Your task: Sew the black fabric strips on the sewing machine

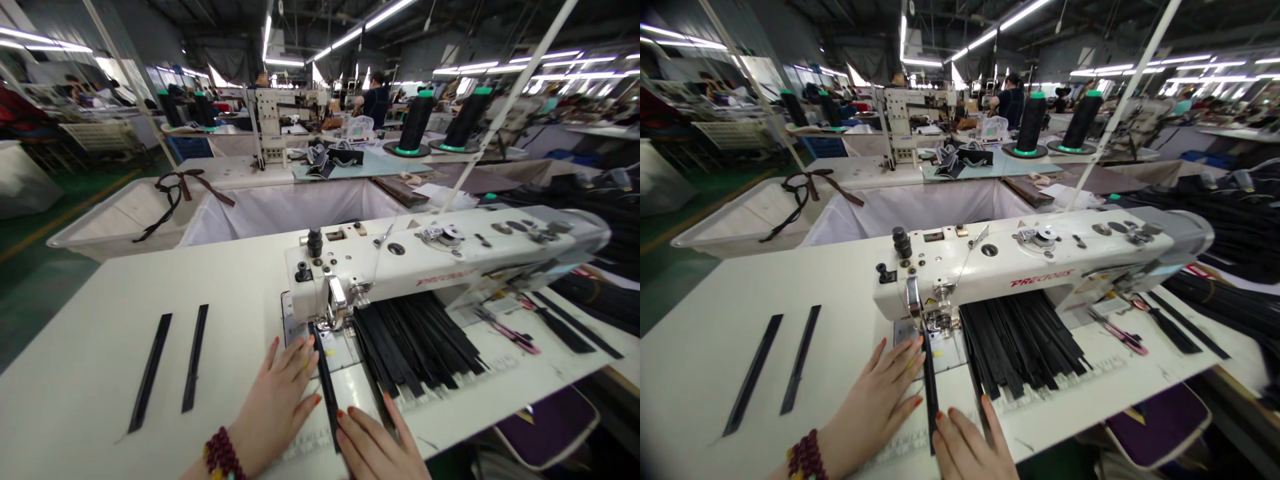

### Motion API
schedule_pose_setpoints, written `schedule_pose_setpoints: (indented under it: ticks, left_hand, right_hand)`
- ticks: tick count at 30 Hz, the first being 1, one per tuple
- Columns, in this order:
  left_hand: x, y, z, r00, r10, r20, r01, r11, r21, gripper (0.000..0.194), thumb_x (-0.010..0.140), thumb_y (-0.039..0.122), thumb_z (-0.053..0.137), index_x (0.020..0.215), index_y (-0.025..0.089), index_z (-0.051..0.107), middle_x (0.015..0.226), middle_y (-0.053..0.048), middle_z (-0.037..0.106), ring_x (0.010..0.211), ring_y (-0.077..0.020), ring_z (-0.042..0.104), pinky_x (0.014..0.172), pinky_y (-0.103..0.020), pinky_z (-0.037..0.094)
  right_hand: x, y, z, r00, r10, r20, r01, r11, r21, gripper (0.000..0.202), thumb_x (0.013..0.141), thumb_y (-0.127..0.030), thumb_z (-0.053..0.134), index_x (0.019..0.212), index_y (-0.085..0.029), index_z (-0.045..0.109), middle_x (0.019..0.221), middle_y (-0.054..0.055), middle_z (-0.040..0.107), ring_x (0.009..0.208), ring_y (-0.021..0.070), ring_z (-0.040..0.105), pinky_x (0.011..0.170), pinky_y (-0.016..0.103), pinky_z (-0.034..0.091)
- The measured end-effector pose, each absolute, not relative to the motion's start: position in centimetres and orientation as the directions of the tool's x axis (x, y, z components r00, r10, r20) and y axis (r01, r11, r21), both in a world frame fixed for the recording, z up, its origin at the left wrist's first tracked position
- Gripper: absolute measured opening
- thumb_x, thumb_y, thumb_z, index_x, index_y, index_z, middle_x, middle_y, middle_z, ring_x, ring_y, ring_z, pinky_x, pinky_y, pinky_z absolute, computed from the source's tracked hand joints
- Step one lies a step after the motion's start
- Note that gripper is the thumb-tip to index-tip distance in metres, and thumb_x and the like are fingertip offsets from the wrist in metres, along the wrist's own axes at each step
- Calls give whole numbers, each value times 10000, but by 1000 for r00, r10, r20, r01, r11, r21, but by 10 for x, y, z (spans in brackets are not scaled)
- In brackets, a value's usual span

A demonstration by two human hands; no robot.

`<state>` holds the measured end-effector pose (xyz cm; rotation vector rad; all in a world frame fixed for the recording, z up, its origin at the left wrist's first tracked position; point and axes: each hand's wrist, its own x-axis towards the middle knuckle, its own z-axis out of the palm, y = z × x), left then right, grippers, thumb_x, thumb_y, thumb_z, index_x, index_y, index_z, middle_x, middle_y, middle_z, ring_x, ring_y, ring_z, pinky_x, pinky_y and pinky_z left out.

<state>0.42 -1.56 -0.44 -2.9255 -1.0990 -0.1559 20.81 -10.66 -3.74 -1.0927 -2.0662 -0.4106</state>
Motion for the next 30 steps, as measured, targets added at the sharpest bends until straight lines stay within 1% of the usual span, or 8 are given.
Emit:
schedule_pose_setpoints:
  ticks: [4,10,15,17,19,22,24,30]
  left_hand:
    - [6,-7,-5,732,676,85,674,-737,52,473,963,424,482,1374,193,515,1466,-93,529,1326,-282,489,1115,-556,370]
    - [8,10,-5,702,706,95,698,-708,109,443,943,353,510,1353,188,545,1403,-114,587,1301,-279,503,1141,-540,338]
    - [13,19,-1,669,743,18,734,-664,142,383,925,319,525,1247,137,626,1275,-144,664,1233,-326,535,1086,-577,393]
    - [15,21,1,655,756,-1,745,-645,170,338,926,314,519,1176,137,662,1234,-140,679,1216,-329,539,1069,-562,417]
    - [16,23,3,649,761,-10,748,-635,192,305,930,315,513,1120,146,682,1196,-135,690,1204,-327,542,1060,-554,428]
    - [16,25,2,653,757,-25,747,-639,186,273,930,290,504,1071,146,689,1145,-141,697,1190,-334,545,1046,-573,430]
    - [16,26,1,659,751,-33,744,-645,175,266,937,281,489,1044,146,692,1116,-145,700,1183,-341,547,1035,-589,432]
    - [16,28,-3,673,740,-4,731,-664,157,247,944,255,467,970,152,689,1031,-138,709,1163,-348,559,998,-602,458]
  right_hand:
    - [209,-99,-32,-384,591,710,794,603,-72,401,1040,-364,393,856,-178,697,882,-1,769,908,148,664,1232,475,78]
    - [211,-86,-27,-406,625,667,780,617,-104,308,1009,-347,466,923,-162,697,936,20,763,948,168,657,1234,486,51]
    - [210,-77,-28,-422,659,622,778,616,-125,272,1003,-332,490,954,-158,693,979,31,754,995,177,644,1234,495,28]
    - [209,-72,-28,-433,671,602,781,613,-122,263,1004,-316,488,959,-157,693,986,35,750,1007,180,637,1234,499,22]
    - [208,-67,-27,-433,674,598,788,605,-112,263,1009,-266,466,954,-151,696,985,41,746,1008,184,631,1231,514,24]
    - [208,-60,-26,-458,670,584,790,608,-78,304,1015,-183,409,952,-140,703,1007,54,738,1009,194,617,1225,539,28]
    - [208,-56,-25,-485,678,552,788,612,-60,316,1014,-163,394,971,-132,705,1026,63,730,1019,204,607,1223,549,21]
    - [208,-41,-22,-554,705,443,781,624,-18,206,960,-163,502,1017,-120,695,1092,89,695,1055,235,576,1210,580,3]
